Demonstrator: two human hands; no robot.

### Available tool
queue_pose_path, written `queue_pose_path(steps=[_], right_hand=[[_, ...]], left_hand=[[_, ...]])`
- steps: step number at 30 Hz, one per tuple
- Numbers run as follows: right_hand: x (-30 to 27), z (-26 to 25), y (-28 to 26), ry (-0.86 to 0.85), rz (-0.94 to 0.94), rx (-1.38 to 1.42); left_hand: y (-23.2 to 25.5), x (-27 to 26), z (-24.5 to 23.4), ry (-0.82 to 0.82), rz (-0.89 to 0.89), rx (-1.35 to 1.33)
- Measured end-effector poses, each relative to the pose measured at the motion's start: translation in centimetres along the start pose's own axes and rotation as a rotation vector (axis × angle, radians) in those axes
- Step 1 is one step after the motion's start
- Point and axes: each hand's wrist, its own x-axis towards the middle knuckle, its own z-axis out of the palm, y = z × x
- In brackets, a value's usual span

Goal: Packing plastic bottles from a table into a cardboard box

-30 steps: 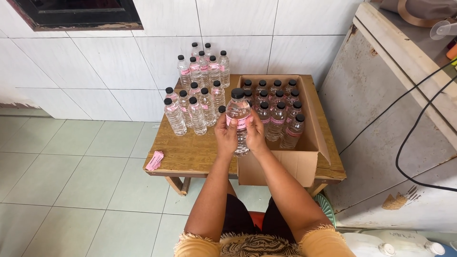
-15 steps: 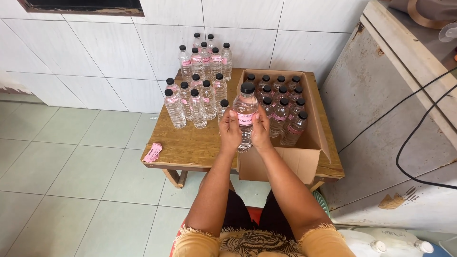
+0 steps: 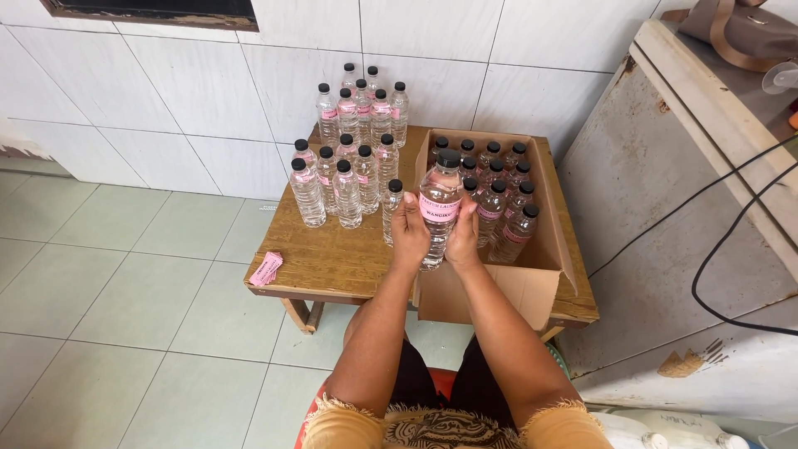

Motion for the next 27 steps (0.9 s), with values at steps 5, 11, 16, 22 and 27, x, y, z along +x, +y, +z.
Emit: queue_pose_path(steps=[5, 11, 16, 22, 27], right_hand=[[-0.7, 0.3, 1.2, -0.04, -0.055, 0.011], [-0.4, -0.3, 0.9, -0.096, -0.074, -0.117], [-0.2, 0.0, 0.0, -0.115, -0.072, -0.193], [-0.2, -0.4, 1.5, -0.068, -0.054, -0.173], [-0.3, 0.1, 1.3, 0.004, 0.006, -0.106]], left_hand=[[-1.3, 0.2, -1.1, -0.044, 0.038, -0.037], [-2.4, 0.1, -1.6, -0.118, 0.07, -0.126], [-2.5, -0.1, -1.6, -0.12, 0.01, -0.142], [-3.4, 0.2, -2.2, -0.141, 0.025, 0.043], [-2.2, 0.3, -2.0, -0.144, -0.006, 0.209]])
